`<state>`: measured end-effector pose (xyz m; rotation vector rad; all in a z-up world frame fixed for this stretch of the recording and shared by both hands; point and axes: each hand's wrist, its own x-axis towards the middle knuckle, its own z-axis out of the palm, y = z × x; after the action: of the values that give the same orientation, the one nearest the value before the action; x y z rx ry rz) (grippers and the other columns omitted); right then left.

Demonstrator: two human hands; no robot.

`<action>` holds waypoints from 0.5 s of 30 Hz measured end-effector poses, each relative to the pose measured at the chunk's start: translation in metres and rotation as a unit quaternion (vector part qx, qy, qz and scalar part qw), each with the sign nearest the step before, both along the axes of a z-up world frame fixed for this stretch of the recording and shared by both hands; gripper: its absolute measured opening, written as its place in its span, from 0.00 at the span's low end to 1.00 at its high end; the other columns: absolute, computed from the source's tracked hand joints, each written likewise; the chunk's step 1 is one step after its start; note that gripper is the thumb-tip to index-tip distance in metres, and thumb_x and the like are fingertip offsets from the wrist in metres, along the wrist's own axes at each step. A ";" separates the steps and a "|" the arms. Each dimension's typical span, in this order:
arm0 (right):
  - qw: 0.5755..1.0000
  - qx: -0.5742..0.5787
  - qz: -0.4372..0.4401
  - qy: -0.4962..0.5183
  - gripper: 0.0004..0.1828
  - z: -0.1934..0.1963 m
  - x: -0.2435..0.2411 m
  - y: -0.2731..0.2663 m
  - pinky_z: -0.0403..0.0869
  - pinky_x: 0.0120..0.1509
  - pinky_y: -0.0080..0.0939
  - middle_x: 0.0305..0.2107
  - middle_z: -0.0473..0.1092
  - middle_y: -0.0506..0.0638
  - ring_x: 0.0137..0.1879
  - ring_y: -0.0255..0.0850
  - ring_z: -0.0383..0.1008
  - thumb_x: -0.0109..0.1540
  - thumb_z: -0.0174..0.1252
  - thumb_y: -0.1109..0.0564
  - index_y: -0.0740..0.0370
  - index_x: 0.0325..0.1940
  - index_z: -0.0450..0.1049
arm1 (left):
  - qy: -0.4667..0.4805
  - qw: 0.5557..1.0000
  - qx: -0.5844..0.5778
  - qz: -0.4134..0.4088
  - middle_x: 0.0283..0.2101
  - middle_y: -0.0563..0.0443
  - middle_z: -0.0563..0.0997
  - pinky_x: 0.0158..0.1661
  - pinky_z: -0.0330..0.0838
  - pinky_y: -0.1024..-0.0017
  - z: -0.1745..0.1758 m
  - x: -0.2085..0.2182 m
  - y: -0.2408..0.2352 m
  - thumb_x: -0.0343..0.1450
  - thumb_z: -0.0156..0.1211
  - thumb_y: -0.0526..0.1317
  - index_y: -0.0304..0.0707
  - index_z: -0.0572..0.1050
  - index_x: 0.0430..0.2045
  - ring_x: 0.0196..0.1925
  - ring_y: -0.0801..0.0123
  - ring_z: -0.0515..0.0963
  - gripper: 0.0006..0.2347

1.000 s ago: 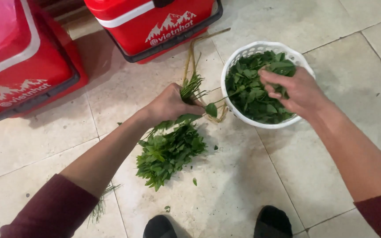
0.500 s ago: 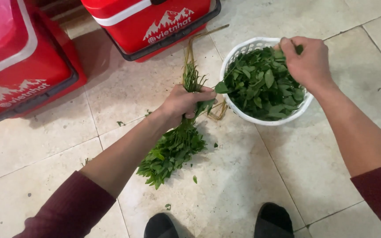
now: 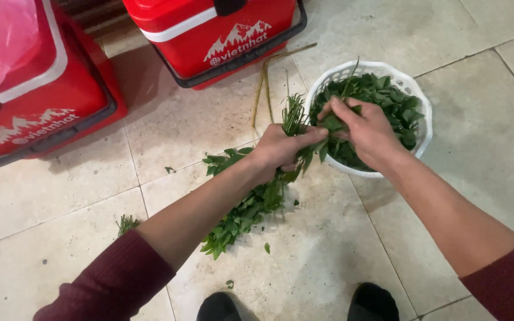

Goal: Picking leaves from herb stems and placing them into a white plastic basket.

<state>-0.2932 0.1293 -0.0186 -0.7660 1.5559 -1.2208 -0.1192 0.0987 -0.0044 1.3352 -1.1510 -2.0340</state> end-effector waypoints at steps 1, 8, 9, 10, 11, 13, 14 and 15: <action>1.000 0.001 0.002 -0.001 0.18 0.004 0.001 0.002 0.80 0.53 0.47 0.43 0.76 0.57 0.49 0.41 0.77 0.69 0.60 0.45 0.63 0.49 0.79 | -0.001 1.000 0.001 0.002 0.14 0.49 0.66 0.13 0.54 0.78 0.002 0.003 -0.008 0.61 0.77 0.43 0.31 0.81 0.29 0.10 0.76 0.59 0.14; 0.983 0.021 0.123 -0.137 0.16 0.016 0.039 0.024 0.79 0.41 0.45 0.24 0.70 0.56 0.32 0.43 0.75 0.70 0.57 0.52 0.68 0.35 0.74 | -0.044 0.992 -0.105 0.050 0.11 0.46 0.71 0.12 0.59 0.76 0.032 0.018 -0.029 0.63 0.71 0.45 0.32 0.84 0.25 0.08 0.72 0.61 0.12; 0.977 0.029 0.136 -0.163 0.16 0.016 0.043 0.025 0.80 0.40 0.45 0.22 0.69 0.57 0.30 0.45 0.75 0.71 0.57 0.53 0.70 0.36 0.73 | -0.025 0.992 -0.105 0.071 0.09 0.47 0.67 0.11 0.57 0.76 0.032 0.018 -0.029 0.65 0.70 0.42 0.30 0.83 0.23 0.08 0.73 0.60 0.10; 0.976 0.030 0.138 -0.164 0.16 0.010 0.044 0.026 0.80 0.40 0.45 0.22 0.69 0.57 0.30 0.45 0.75 0.71 0.57 0.53 0.70 0.36 0.73 | -0.027 0.992 -0.103 0.073 0.09 0.47 0.67 0.11 0.57 0.76 0.023 0.024 -0.036 0.65 0.70 0.42 0.30 0.83 0.23 0.08 0.73 0.60 0.10; 0.976 0.020 0.143 -0.162 0.15 0.004 0.045 0.027 0.80 0.40 0.49 0.24 0.67 0.58 0.30 0.46 0.75 0.72 0.53 0.53 0.67 0.36 0.70 | -0.062 0.981 -0.135 0.125 0.10 0.49 0.72 0.14 0.59 0.77 0.014 0.030 -0.044 0.65 0.69 0.45 0.38 0.84 0.19 0.08 0.71 0.63 0.10; 0.976 0.010 0.149 -0.161 0.15 0.000 0.043 0.031 0.81 0.39 0.53 0.27 0.66 0.58 0.31 0.47 0.74 0.73 0.50 0.52 0.64 0.37 0.67 | -0.099 0.965 -0.167 0.179 0.11 0.51 0.78 0.16 0.61 0.78 0.005 0.052 -0.065 0.65 0.69 0.48 0.45 0.85 0.16 0.07 0.70 0.65 0.10; 0.966 0.047 0.188 -0.169 0.15 0.003 0.040 0.034 0.82 0.42 0.54 0.29 0.64 0.55 0.31 0.44 0.70 0.74 0.46 0.52 0.62 0.37 0.65 | -0.077 0.963 -0.160 0.201 0.25 0.48 0.83 0.14 0.56 0.80 0.005 0.068 -0.080 0.69 0.65 0.45 0.41 0.84 0.28 0.09 0.75 0.62 0.08; 0.954 0.084 0.227 -0.176 0.15 0.006 0.037 0.036 0.83 0.45 0.55 0.32 0.62 0.51 0.31 0.41 0.66 0.75 0.42 0.51 0.60 0.36 0.63 | -0.055 0.961 -0.154 0.223 0.40 0.46 0.89 0.13 0.50 0.82 0.006 0.085 -0.094 0.73 0.61 0.41 0.37 0.83 0.39 0.11 0.81 0.59 0.09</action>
<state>-0.2561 0.1657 -0.0127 -0.6997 1.0945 -0.8176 -0.0340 0.0045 0.0018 1.4063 -1.0443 -1.4164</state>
